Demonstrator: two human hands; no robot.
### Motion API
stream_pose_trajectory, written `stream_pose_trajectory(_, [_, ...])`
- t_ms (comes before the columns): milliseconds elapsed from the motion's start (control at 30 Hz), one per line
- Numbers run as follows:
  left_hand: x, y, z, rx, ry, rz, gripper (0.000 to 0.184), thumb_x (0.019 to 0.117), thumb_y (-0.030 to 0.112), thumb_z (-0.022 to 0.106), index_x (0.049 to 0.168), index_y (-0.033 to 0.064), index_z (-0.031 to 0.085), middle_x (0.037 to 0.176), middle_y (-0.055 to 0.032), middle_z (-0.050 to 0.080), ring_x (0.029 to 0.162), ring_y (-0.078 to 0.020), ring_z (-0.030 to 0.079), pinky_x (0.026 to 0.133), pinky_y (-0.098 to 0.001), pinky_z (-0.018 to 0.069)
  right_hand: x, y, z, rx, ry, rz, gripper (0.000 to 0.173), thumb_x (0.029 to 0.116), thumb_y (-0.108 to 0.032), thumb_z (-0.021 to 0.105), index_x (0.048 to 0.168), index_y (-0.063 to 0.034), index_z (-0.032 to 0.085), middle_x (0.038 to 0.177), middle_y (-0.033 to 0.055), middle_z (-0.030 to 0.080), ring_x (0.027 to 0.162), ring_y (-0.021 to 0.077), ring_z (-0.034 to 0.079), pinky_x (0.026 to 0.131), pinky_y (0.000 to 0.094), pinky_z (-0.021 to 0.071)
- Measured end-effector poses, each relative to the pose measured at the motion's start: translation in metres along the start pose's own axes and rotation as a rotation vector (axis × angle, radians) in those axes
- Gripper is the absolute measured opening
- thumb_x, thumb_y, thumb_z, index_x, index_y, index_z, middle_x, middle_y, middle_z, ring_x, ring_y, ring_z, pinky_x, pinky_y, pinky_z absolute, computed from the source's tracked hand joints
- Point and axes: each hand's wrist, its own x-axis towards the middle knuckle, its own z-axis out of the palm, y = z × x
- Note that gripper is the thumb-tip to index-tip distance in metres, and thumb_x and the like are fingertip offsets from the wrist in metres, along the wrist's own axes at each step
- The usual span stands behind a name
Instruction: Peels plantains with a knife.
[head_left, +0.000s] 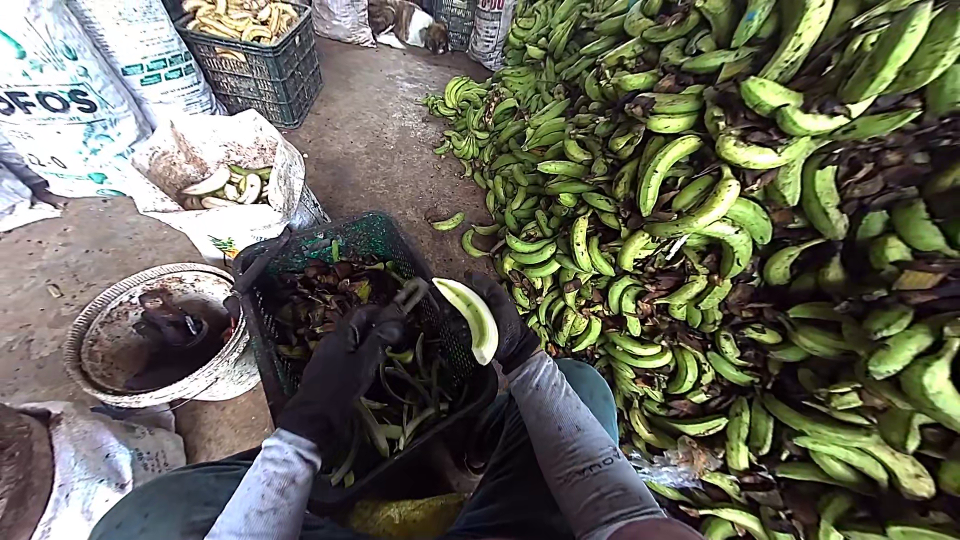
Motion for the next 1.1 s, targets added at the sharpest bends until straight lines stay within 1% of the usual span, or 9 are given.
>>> stream_pose_trajectory(100, [-0.014, 0.011, 0.014, -0.126, -0.237, 0.102, 0.045, 0.0991, 0.052, 0.060, 0.130, 0.0194, 0.066, 0.103, 0.0037, 0.070, 0.083, -0.0056, 0.064, 0.075, -0.0291, 0.0549, -0.003, -0.004, 0.001, -0.084, 0.074, -0.083, 0.045, 0.1068, -0.039, 0.031, 0.094, -0.0119, 0.064, 0.069, 0.0026, 0.062, 0.055, 0.0094, 0.060, 0.050, 0.0246, 0.0538])
stream_pose_trajectory(200, [-0.016, 0.013, 0.037, -0.064, -0.331, 0.229, 0.051, 0.0972, 0.055, 0.062, 0.131, 0.0171, 0.066, 0.117, 0.0019, 0.069, 0.098, -0.0063, 0.066, 0.088, -0.0318, 0.0568, -0.004, 0.000, 0.003, -0.122, 0.111, -0.063, 0.041, 0.1060, -0.035, 0.034, 0.094, -0.0121, 0.065, 0.071, 0.0019, 0.064, 0.059, 0.0084, 0.061, 0.054, 0.0248, 0.0549])
stream_pose_trajectory(333, [-0.006, 0.010, 0.051, 0.224, -0.090, 0.190, 0.056, 0.0976, 0.053, 0.060, 0.138, 0.0143, 0.062, 0.126, -0.0096, 0.067, 0.115, -0.0227, 0.064, 0.101, -0.0483, 0.0513, -0.006, 0.015, 0.004, -0.183, 0.115, -0.118, 0.036, 0.1091, -0.027, 0.032, 0.100, -0.0113, 0.064, 0.078, 0.0011, 0.066, 0.069, 0.0073, 0.065, 0.064, 0.0244, 0.0570])
stream_pose_trajectory(433, [0.008, 0.006, 0.039, 0.279, 0.128, 0.052, 0.048, 0.0989, 0.047, 0.059, 0.133, 0.0137, 0.064, 0.124, -0.0148, 0.067, 0.114, -0.0320, 0.065, 0.098, -0.0579, 0.0510, -0.004, 0.020, 0.007, -0.250, 0.089, -0.170, 0.037, 0.1089, -0.028, 0.030, 0.105, -0.0094, 0.062, 0.081, 0.0025, 0.066, 0.071, 0.0090, 0.065, 0.065, 0.0264, 0.0578])
stream_pose_trajectory(633, [0.007, 0.002, -0.004, 0.000, 0.213, -0.077, 0.043, 0.1027, 0.045, 0.058, 0.135, 0.0167, 0.058, 0.098, -0.0079, 0.067, 0.081, -0.0198, 0.064, 0.076, -0.0464, 0.0538, -0.021, 0.008, 0.042, -1.140, 0.317, -0.235, 0.046, 0.0970, -0.036, 0.059, 0.131, -0.0055, 0.063, 0.114, 0.0097, 0.070, 0.103, 0.0162, 0.067, 0.091, 0.0377, 0.0550])
stream_pose_trajectory(767, [-0.006, 0.001, 0.007, 0.019, 0.078, 0.031, 0.057, 0.0979, 0.057, 0.057, 0.138, 0.0169, 0.059, 0.111, -0.0051, 0.070, 0.094, -0.0167, 0.068, 0.085, -0.0443, 0.0571, -0.020, 0.026, 0.043, -1.771, 0.353, -0.560, 0.049, 0.0904, -0.041, 0.062, 0.118, -0.0003, 0.070, 0.109, 0.0232, 0.069, 0.094, 0.0378, 0.070, 0.078, 0.0556, 0.0565])
stream_pose_trajectory(867, [-0.009, -0.005, 0.016, 0.138, 0.031, 0.068, 0.064, 0.1002, 0.057, 0.053, 0.145, 0.0108, 0.055, 0.131, -0.0143, 0.064, 0.118, -0.0266, 0.063, 0.103, -0.0508, 0.0500, -0.018, 0.035, 0.044, -1.800, 0.331, -0.696, 0.048, 0.0888, -0.039, 0.065, 0.115, 0.0010, 0.072, 0.106, 0.0235, 0.070, 0.089, 0.0371, 0.070, 0.073, 0.0535, 0.0574])
stream_pose_trajectory(967, [-0.004, -0.023, 0.006, 0.246, 0.003, -0.179, 0.056, 0.1050, 0.055, 0.044, 0.137, 0.0106, 0.056, 0.117, -0.0152, 0.067, 0.107, -0.0308, 0.067, 0.094, -0.0559, 0.0525, -0.017, 0.041, 0.045, -1.726, 0.282, -0.790, 0.045, 0.0911, -0.038, 0.061, 0.111, 0.0000, 0.073, 0.100, 0.0197, 0.072, 0.086, 0.0319, 0.071, 0.071, 0.0492, 0.0585])
stream_pose_trajectory(1100, [-0.023, -0.024, -0.009, 0.556, -0.412, -0.374, 0.062, 0.1018, 0.059, 0.048, 0.130, 0.0064, 0.063, 0.126, -0.0232, 0.066, 0.119, -0.0449, 0.062, 0.095, -0.0715, 0.0466, 0.001, 0.042, 0.072, -1.424, 0.366, -0.382, 0.050, 0.0995, -0.037, 0.056, 0.133, 0.0004, 0.062, 0.124, 0.0197, 0.067, 0.112, 0.0266, 0.066, 0.098, 0.0469, 0.0523])
